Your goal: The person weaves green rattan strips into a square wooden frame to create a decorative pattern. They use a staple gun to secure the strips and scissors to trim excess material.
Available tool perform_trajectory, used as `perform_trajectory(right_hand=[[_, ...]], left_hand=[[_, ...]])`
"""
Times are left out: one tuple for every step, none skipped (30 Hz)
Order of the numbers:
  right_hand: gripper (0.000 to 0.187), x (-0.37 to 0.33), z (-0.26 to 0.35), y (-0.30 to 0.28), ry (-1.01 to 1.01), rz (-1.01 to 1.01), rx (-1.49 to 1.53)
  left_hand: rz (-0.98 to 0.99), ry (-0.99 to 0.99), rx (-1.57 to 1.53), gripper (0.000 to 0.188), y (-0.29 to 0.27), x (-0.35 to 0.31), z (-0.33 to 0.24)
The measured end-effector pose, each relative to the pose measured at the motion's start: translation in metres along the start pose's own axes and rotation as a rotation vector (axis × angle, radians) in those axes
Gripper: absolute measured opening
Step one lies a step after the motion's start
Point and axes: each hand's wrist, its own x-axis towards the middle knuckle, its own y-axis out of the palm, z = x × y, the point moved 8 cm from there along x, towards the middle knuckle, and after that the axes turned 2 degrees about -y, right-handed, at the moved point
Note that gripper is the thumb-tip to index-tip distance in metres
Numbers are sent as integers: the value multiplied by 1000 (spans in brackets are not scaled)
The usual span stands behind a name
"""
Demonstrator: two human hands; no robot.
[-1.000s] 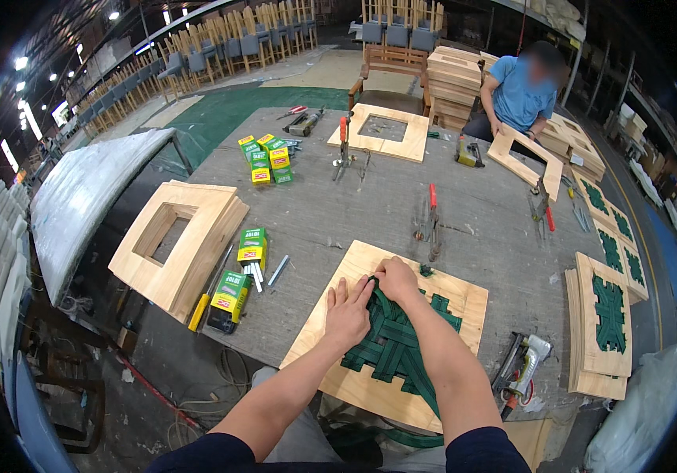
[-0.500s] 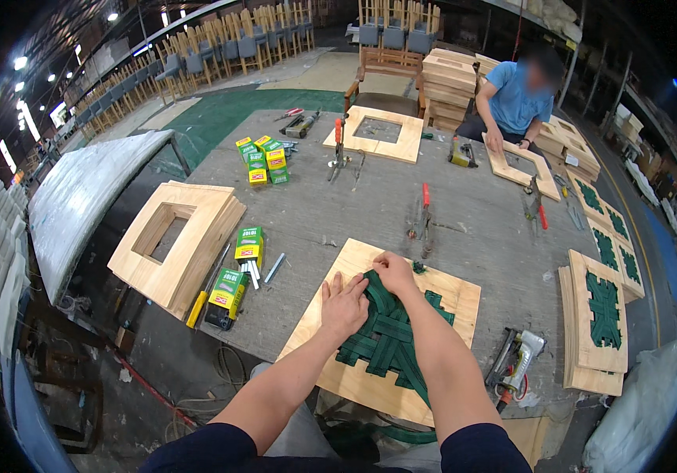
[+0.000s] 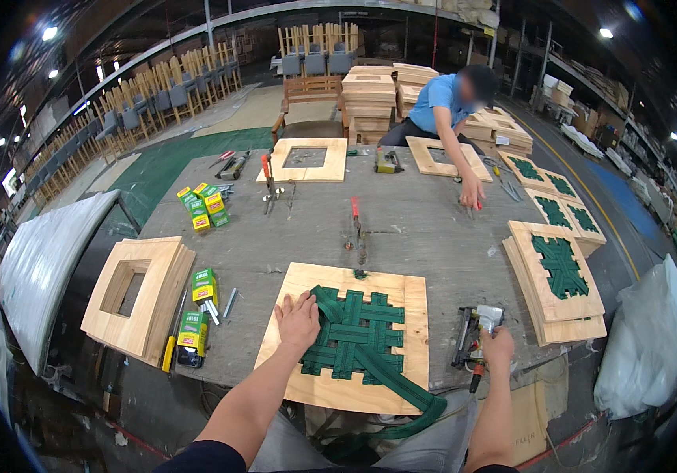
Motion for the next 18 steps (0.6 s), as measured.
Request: perform_trajectory(right_hand=[[48, -3, -4, 5, 17, 50, -63], [54, -1, -7, 12, 63, 106, -43], [54, 4, -7, 16, 79, 153, -62], [54, 10, -6, 19, 94, 195, -81], [55, 14, -6, 22, 109, 237, -101], [54, 15, -8, 20, 135, 230, -80], [53, 17, -7, 21, 154, 228, -54], [52, 18, -6, 23, 173, 225, -27], [51, 19, -4, 24, 193, 222, -1], [49, 19, -4, 25, 216, 212, 14], [46, 19, -3, 26, 240, 200, 30], [45, 18, -3, 25, 264, 187, 45], [43, 19, 2, 22, 205, 167, 199], [42, 21, 7, 15, 145, 145, 351], [42, 22, 12, 4, 82, 119, 500], [42, 29, 5, -23, 80, 68, 465], [39, 28, 23, -24, 64, 95, 582], [37, 25, 56, -19, 47, 158, 722]], left_hand=[[12, 3, 17, 49, -1, -1, 1], [38, 9, 38, 49, -2, 0, 4], [51, 19, 50, 49, -2, 0, 5], [60, 32, 59, 49, -3, 1, 5], [70, 45, 67, 49, -4, 2, 5], [89, 65, 98, 50, -2, 0, 3], [57, 79, 108, 50, -3, -2, 4], [25, 94, 119, 50, -4, -5, 6], [-7, 110, 129, 50, -6, -5, 7], [2, 106, 129, 51, -5, -6, 7], [12, 103, 129, 51, -4, -5, 7], [20, 101, 127, 52, -3, -5, 7], [20, 105, 111, 52, -3, -5, 7], [19, 112, 93, 52, -2, -6, 5], [18, 120, 70, 52, -1, -6, 1], [20, 146, 23, 51, 4, -6, -10], [12, 138, 34, 51, 2, -6, -6], [-1, 104, 76, 51, -4, -6, 11]])
